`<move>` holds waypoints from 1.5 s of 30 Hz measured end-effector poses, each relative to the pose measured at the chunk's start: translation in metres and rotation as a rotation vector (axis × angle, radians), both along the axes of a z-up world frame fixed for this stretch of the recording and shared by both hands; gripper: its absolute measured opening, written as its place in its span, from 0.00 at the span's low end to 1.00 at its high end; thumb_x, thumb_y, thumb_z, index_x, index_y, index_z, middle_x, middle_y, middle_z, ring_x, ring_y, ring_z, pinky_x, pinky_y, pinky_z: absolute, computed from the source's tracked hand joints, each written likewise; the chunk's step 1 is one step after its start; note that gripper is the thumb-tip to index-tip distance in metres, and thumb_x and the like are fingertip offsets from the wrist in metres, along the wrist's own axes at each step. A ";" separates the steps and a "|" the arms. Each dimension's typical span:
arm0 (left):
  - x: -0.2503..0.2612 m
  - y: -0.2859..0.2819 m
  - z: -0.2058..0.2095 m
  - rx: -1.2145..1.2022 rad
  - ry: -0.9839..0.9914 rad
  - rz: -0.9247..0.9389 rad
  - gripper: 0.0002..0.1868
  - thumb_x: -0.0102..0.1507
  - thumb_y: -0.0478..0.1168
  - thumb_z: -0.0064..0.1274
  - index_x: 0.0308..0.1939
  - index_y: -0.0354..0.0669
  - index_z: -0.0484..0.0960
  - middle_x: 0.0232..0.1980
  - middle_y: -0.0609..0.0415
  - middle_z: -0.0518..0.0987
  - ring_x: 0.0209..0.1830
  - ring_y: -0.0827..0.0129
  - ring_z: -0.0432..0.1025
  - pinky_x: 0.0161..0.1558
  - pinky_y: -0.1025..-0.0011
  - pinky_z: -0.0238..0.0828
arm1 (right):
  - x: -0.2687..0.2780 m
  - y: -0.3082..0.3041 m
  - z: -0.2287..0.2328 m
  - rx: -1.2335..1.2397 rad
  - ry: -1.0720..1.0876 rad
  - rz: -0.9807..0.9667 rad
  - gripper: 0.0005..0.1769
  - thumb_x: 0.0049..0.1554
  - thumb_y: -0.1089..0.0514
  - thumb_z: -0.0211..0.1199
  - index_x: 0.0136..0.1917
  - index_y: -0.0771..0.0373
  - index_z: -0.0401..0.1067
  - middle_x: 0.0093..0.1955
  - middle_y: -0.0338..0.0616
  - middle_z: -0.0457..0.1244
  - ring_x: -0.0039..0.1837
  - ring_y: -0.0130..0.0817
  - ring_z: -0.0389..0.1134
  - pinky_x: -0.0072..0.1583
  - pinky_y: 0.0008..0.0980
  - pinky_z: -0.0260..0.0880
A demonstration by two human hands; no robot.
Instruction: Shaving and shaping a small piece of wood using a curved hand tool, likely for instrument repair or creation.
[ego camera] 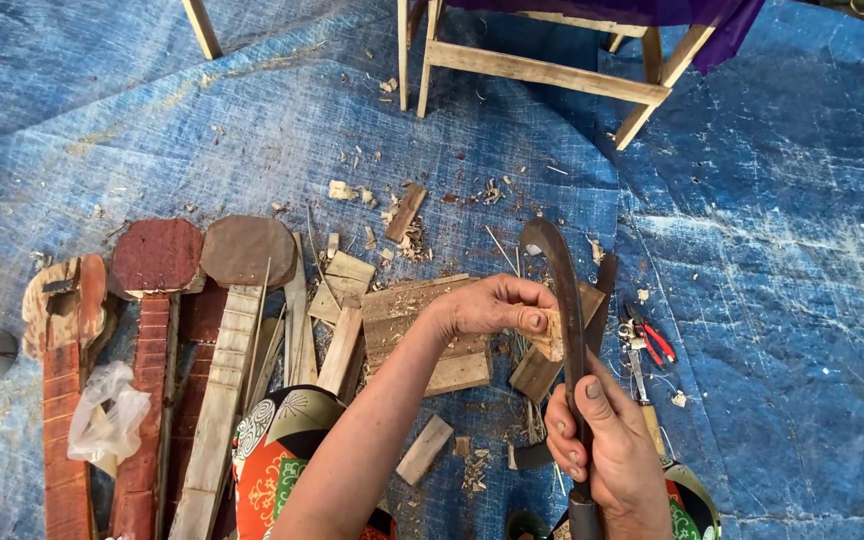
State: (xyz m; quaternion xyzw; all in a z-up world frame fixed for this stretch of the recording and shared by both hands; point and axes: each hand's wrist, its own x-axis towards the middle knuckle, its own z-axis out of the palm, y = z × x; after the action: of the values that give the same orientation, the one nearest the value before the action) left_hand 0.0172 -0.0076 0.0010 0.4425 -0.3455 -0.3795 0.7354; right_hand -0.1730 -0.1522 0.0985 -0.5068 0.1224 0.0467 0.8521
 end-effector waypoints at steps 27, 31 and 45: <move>-0.051 0.005 0.040 0.252 -0.685 0.484 0.44 0.39 0.37 0.76 0.58 0.53 0.73 0.52 0.60 0.79 0.51 0.64 0.73 0.55 0.63 0.72 | 0.006 -0.001 -0.009 0.069 0.010 -0.010 0.26 0.61 0.51 0.59 0.64 0.73 0.67 0.24 0.43 0.56 0.19 0.23 0.50 0.18 0.24 0.44; -0.054 -0.013 0.027 0.202 -0.766 0.713 0.26 0.43 0.29 0.70 0.39 0.48 0.72 0.37 0.61 0.76 0.38 0.69 0.71 0.42 0.68 0.74 | 0.008 0.003 -0.008 0.111 -0.020 0.034 0.33 0.61 0.52 0.57 0.77 0.64 0.60 0.24 0.41 0.57 0.19 0.21 0.51 0.18 0.21 0.44; -0.050 -0.013 0.035 0.043 -0.705 0.757 0.18 0.50 0.28 0.64 0.35 0.46 0.71 0.33 0.61 0.71 0.31 0.72 0.65 0.35 0.73 0.64 | 0.017 0.003 -0.006 0.135 -0.032 0.033 0.29 0.62 0.55 0.55 0.76 0.61 0.62 0.24 0.42 0.57 0.19 0.22 0.52 0.18 0.21 0.45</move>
State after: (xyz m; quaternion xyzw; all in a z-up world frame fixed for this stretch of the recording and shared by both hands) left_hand -0.0328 -0.0203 0.0357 0.6526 -0.3801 0.0782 0.6508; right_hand -0.1555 -0.1497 0.0920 -0.4507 0.0969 0.0605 0.8854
